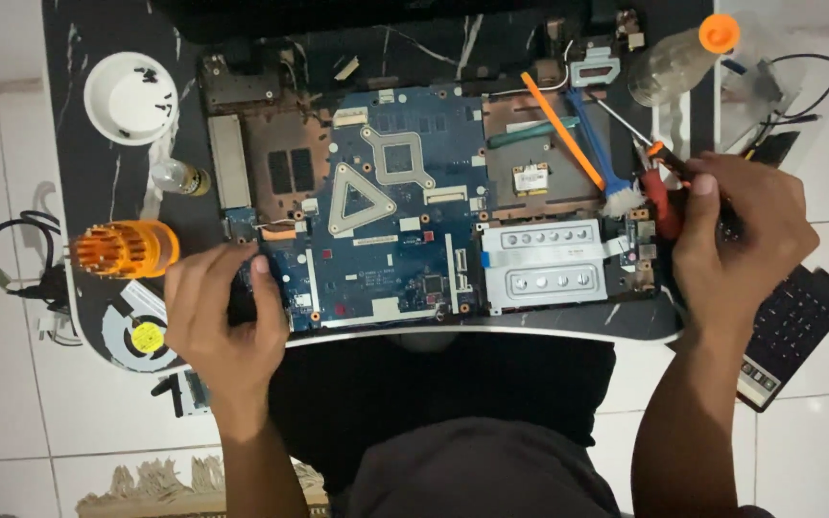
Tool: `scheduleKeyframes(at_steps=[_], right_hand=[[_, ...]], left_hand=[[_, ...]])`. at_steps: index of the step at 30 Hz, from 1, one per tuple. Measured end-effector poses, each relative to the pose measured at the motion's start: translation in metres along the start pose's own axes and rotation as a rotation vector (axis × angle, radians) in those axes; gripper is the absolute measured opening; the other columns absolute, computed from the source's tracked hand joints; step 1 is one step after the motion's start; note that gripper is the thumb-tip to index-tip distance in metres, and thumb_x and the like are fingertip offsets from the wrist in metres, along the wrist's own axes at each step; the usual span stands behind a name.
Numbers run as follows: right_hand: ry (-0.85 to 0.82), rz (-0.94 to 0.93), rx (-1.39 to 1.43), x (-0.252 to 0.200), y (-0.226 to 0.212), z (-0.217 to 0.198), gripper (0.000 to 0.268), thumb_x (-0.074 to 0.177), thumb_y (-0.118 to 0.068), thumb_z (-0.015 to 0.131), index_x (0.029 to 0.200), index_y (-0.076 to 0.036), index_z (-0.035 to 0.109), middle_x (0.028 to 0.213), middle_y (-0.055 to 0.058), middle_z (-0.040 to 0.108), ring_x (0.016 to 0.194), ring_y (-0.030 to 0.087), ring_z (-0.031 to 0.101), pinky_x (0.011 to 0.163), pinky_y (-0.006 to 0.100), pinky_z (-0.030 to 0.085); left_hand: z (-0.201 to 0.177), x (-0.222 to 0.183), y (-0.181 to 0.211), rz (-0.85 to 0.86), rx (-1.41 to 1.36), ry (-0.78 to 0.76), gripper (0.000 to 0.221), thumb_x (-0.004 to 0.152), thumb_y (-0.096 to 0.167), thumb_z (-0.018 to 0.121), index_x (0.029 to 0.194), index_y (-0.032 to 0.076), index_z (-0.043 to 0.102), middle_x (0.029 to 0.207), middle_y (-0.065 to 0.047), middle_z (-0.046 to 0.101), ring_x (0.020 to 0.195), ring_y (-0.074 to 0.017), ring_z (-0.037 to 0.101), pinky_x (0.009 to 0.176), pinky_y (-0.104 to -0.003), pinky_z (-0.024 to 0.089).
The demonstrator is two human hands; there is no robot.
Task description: Connecting internal ribbon cables and installing a cooling fan on a laptop motherboard during a repair process.
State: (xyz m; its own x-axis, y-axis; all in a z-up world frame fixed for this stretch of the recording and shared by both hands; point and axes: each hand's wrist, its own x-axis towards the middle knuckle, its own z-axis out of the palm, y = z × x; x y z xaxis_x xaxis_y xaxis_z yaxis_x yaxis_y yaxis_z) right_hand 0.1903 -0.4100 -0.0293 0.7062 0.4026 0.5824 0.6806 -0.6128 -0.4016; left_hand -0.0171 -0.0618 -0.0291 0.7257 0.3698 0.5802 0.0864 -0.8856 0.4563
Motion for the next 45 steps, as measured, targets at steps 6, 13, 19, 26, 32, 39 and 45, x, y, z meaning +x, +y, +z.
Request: scheduleKeyframes(at_steps=[6, 13, 19, 26, 32, 39, 45], right_hand=[[0.043, 0.011, 0.013, -0.002, 0.005, 0.0, 0.032, 0.127, -0.008, 0.058, 0.112, 0.01, 0.079, 0.109, 0.023, 0.077, 0.107, 0.037, 0.071, 0.106, 0.048, 0.048], [0.018, -0.012, 0.044, -0.013, 0.014, -0.002, 0.034, 0.132, -0.009, 0.058, 0.115, 0.011, 0.08, 0.113, 0.024, 0.078, 0.111, 0.038, 0.071, 0.108, 0.047, 0.048], [-0.041, 0.07, 0.14, -0.042, 0.053, 0.009, 0.033, 0.141, -0.005, 0.053, 0.127, 0.016, 0.075, 0.125, 0.028, 0.072, 0.118, 0.039, 0.064, 0.103, 0.046, 0.047], [-0.168, 0.511, 0.088, -0.049, 0.051, 0.014, 0.039, 0.138, -0.04, 0.041, 0.14, -0.009, 0.065, 0.131, 0.01, 0.071, 0.122, 0.024, 0.066, 0.105, 0.038, 0.047], [-0.33, 0.999, -0.044, -0.02, 0.011, 0.008, 0.073, 0.101, -0.088, 0.023, 0.139, -0.04, 0.063, 0.129, -0.004, 0.068, 0.121, 0.018, 0.059, 0.102, 0.039, 0.037], [-0.374, 1.064, 0.345, -0.043, 0.071, 0.025, 0.063, 0.107, -0.074, 0.025, 0.14, -0.032, 0.058, 0.128, -0.007, 0.062, 0.113, 0.008, 0.057, 0.102, 0.023, 0.041], [-0.314, 0.64, 0.394, -0.042, 0.061, 0.022, 0.055, 0.127, -0.053, 0.023, 0.154, -0.009, 0.044, 0.145, 0.014, 0.058, 0.133, 0.024, 0.055, 0.115, 0.033, 0.041]], left_hand=[[0.0, 0.002, 0.003, 0.029, -0.01, 0.031, 0.01, 0.103, -0.004, 0.063, 0.105, -0.011, 0.07, 0.102, -0.022, 0.071, 0.094, -0.0344, 0.065, 0.087, -0.043, 0.05], [0.001, -0.011, -0.003, 0.052, 0.052, 0.242, 0.019, 0.095, -0.012, 0.047, 0.105, -0.011, 0.064, 0.101, -0.023, 0.066, 0.092, -0.0375, 0.062, 0.086, -0.048, 0.049], [-0.003, -0.013, -0.005, -0.004, 0.066, 0.297, 0.018, 0.099, -0.004, 0.046, 0.105, -0.008, 0.062, 0.102, -0.022, 0.064, 0.093, -0.0381, 0.062, 0.089, -0.049, 0.047], [0.007, -0.019, -0.021, -0.008, 0.162, 0.087, 0.025, 0.09, 0.013, 0.066, 0.114, 0.017, 0.069, 0.136, -0.013, 0.052, 0.124, -0.0331, 0.041, 0.1, -0.05, 0.029], [-0.001, -0.011, -0.012, -0.078, 0.151, -0.019, 0.023, 0.092, 0.012, 0.067, 0.115, 0.016, 0.074, 0.145, -0.015, 0.046, 0.126, -0.0363, 0.041, 0.101, -0.051, 0.03], [-0.003, -0.006, -0.006, -0.102, 0.226, -0.073, 0.024, 0.095, 0.015, 0.062, 0.118, 0.014, 0.071, 0.146, -0.016, 0.047, 0.128, -0.0362, 0.04, 0.099, -0.05, 0.028], [-0.001, -0.003, -0.007, -0.095, 0.207, -0.059, 0.022, 0.099, 0.018, 0.061, 0.115, 0.013, 0.075, 0.146, -0.018, 0.047, 0.128, -0.0356, 0.039, 0.104, -0.049, 0.03]])
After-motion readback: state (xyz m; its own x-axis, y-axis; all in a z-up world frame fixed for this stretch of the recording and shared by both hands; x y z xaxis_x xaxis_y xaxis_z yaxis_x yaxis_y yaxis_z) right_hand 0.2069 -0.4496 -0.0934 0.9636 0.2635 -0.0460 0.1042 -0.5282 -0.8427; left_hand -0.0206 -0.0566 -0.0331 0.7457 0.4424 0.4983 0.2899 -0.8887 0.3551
